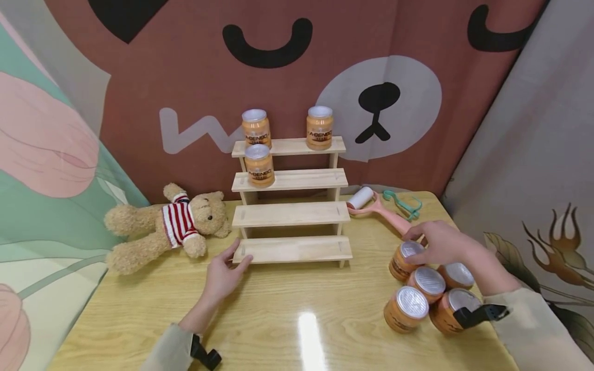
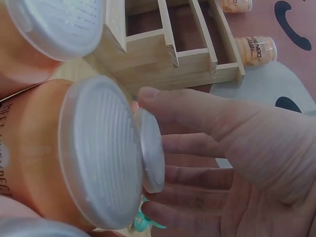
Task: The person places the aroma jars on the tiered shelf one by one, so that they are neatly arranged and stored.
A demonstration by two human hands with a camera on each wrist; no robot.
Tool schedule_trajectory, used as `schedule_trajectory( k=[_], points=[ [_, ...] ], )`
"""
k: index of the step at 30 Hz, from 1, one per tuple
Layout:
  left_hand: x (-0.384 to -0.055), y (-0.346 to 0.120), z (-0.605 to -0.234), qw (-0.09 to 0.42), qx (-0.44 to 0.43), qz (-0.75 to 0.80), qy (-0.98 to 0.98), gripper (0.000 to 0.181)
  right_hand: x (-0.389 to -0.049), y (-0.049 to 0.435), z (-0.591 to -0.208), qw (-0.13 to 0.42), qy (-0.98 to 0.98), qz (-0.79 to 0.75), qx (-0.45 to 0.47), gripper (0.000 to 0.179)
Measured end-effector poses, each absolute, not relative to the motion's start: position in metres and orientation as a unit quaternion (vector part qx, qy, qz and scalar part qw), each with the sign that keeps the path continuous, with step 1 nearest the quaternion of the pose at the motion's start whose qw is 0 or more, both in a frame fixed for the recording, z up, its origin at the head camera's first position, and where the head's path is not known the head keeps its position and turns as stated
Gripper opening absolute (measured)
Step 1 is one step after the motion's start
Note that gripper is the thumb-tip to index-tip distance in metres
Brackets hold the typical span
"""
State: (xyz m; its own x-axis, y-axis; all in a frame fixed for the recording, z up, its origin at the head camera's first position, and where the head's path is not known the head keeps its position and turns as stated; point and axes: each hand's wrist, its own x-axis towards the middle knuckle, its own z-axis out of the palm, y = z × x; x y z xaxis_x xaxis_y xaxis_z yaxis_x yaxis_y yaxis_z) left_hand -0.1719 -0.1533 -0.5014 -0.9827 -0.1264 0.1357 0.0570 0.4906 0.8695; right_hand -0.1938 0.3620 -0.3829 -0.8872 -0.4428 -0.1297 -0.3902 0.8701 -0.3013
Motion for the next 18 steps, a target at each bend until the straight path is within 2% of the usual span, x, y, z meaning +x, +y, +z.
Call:
schedule_trajectory(
  k=[9,13,18],
  points=[
    [-0.173,-0.153,-0.5,0.094,0.024,-0.504,-0.858,0.067,-0.196,0.358,-0.388,0.058,0.969,-0.113,-0.211,0.048],
    [-0.172,-0.152,-0.501,0.092,0.029,-0.509,-0.856,0.067,-0.196,0.353,-0.384,0.057,0.969,-0.109,-0.215,0.042],
    [-0.173,-0.153,-0.502,0.094,0.025,-0.512,-0.854,0.066,-0.203,0.342,-0.367,0.061,0.966,-0.11,-0.228,0.043]
  ],
)
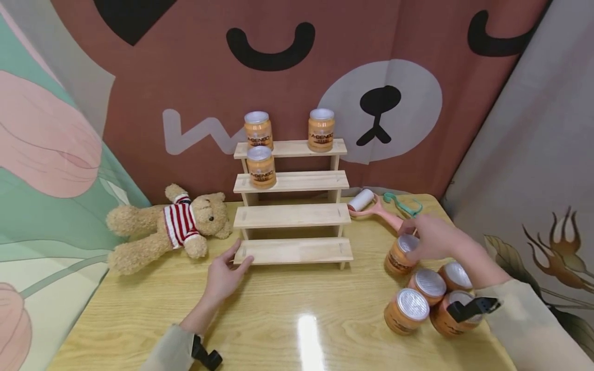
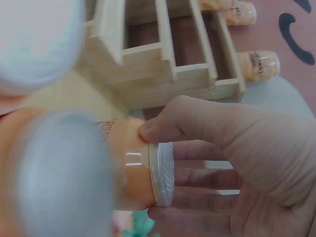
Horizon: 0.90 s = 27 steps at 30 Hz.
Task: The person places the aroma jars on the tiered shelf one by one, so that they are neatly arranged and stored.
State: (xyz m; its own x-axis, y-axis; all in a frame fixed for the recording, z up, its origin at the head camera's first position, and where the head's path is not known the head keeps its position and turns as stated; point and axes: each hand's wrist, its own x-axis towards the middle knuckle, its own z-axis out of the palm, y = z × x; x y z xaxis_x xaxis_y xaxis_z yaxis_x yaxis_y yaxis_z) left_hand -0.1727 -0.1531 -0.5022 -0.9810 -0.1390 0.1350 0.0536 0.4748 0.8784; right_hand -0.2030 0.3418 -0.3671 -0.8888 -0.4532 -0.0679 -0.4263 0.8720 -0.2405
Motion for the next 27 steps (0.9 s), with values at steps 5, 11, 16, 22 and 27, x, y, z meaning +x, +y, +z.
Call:
schedule_trajectory(
  k=[5,11,16,22,27],
  points=[
    [-0.173,-0.154,-0.503,0.097,0.02,-0.51,-0.854,0.066,-0.214,0.329,-0.342,0.043,0.964,-0.101,-0.243,0.045],
    [-0.173,-0.154,-0.503,0.097,0.02,-0.509,-0.855,0.066,-0.233,0.311,-0.31,0.007,0.958,-0.08,-0.274,0.04],
    [-0.172,-0.153,-0.503,0.097,0.02,-0.514,-0.852,0.066,-0.252,0.298,-0.287,0.0,0.953,-0.062,-0.295,0.041],
    [-0.173,-0.153,-0.503,0.097,0.018,-0.518,-0.85,0.066,-0.275,0.281,-0.263,0.01,0.948,-0.047,-0.314,0.042],
    [-0.173,-0.153,-0.503,0.095,0.022,-0.521,-0.848,0.066,-0.288,0.266,-0.248,0.007,0.939,-0.047,-0.34,0.044]
  ],
)
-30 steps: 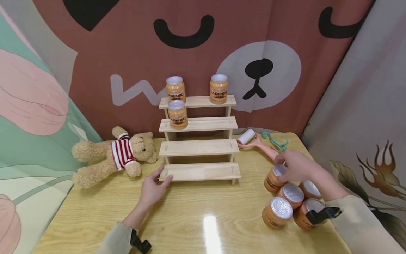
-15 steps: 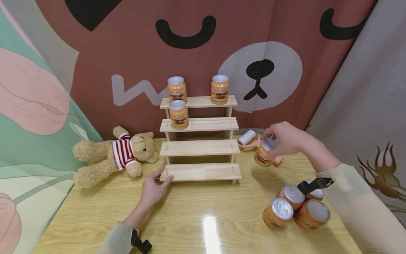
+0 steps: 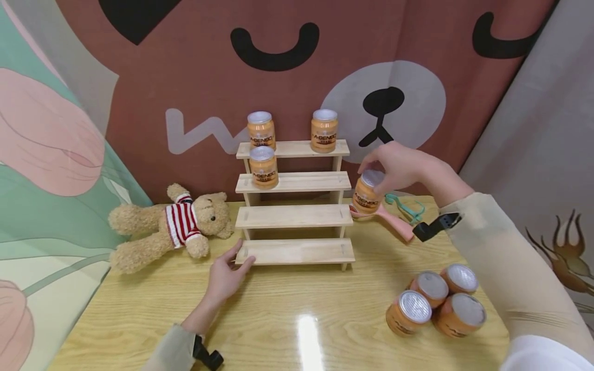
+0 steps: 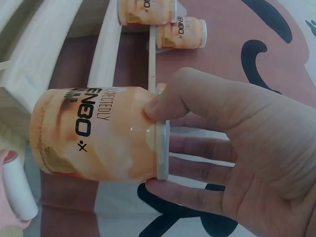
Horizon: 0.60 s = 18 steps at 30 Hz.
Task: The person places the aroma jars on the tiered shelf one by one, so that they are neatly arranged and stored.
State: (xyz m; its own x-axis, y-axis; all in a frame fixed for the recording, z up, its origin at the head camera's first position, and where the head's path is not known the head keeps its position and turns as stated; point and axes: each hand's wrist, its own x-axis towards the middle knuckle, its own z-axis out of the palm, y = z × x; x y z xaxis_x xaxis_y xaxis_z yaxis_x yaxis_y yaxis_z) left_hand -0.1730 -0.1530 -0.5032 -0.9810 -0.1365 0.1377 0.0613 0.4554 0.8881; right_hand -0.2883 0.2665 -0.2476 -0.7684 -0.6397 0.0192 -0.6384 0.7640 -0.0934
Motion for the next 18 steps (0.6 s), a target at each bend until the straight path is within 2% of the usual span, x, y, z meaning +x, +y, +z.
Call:
schedule_trajectory(
  k=[11,18],
  points=[
    [-0.172,-0.152,-0.505,0.091,0.026,-0.522,-0.848,0.067,-0.308,0.241,-0.22,0.042,0.935,-0.048,-0.348,0.042],
    [-0.173,-0.152,-0.504,0.1,0.023,-0.523,-0.846,0.065,-0.323,0.227,-0.21,0.01,0.931,-0.043,-0.362,0.039]
  ],
)
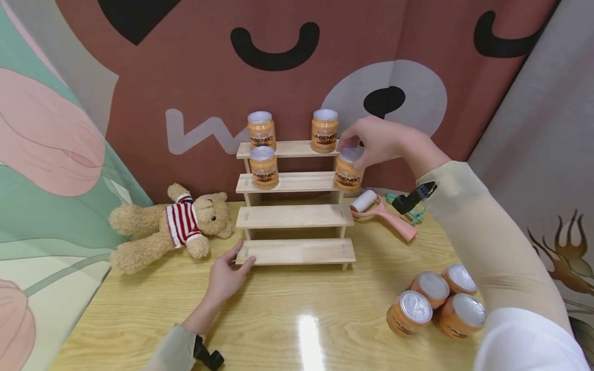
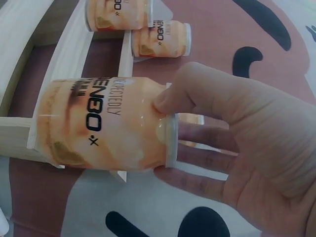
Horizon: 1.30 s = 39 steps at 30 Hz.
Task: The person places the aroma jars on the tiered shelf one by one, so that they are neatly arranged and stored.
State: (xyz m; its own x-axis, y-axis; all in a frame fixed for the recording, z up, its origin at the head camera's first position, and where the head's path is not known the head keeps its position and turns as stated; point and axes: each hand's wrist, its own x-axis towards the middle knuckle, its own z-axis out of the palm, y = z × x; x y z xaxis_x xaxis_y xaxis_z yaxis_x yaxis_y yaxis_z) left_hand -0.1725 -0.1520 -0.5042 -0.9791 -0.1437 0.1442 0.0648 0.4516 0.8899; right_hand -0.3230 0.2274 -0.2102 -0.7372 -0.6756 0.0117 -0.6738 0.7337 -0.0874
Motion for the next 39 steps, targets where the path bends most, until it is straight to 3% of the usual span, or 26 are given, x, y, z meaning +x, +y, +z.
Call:
schedule_trajectory(
  k=[11,22,33,39],
  points=[
    [-0.172,-0.151,-0.504,0.092,0.023,-0.52,-0.849,0.066,-0.341,0.2,-0.216,-0.002,0.922,-0.032,-0.386,0.042],
    [-0.172,-0.149,-0.507,0.095,0.017,-0.515,-0.852,0.068,-0.344,0.192,-0.222,0.023,0.917,-0.023,-0.397,0.047],
    [-0.173,-0.149,-0.506,0.093,0.012,-0.515,-0.852,0.068,-0.333,0.197,-0.227,0.011,0.918,-0.041,-0.394,0.054],
    [-0.173,-0.148,-0.507,0.095,0.009,-0.516,-0.851,0.067,-0.316,0.223,-0.225,-0.03,0.92,-0.079,-0.382,0.049]
  ],
)
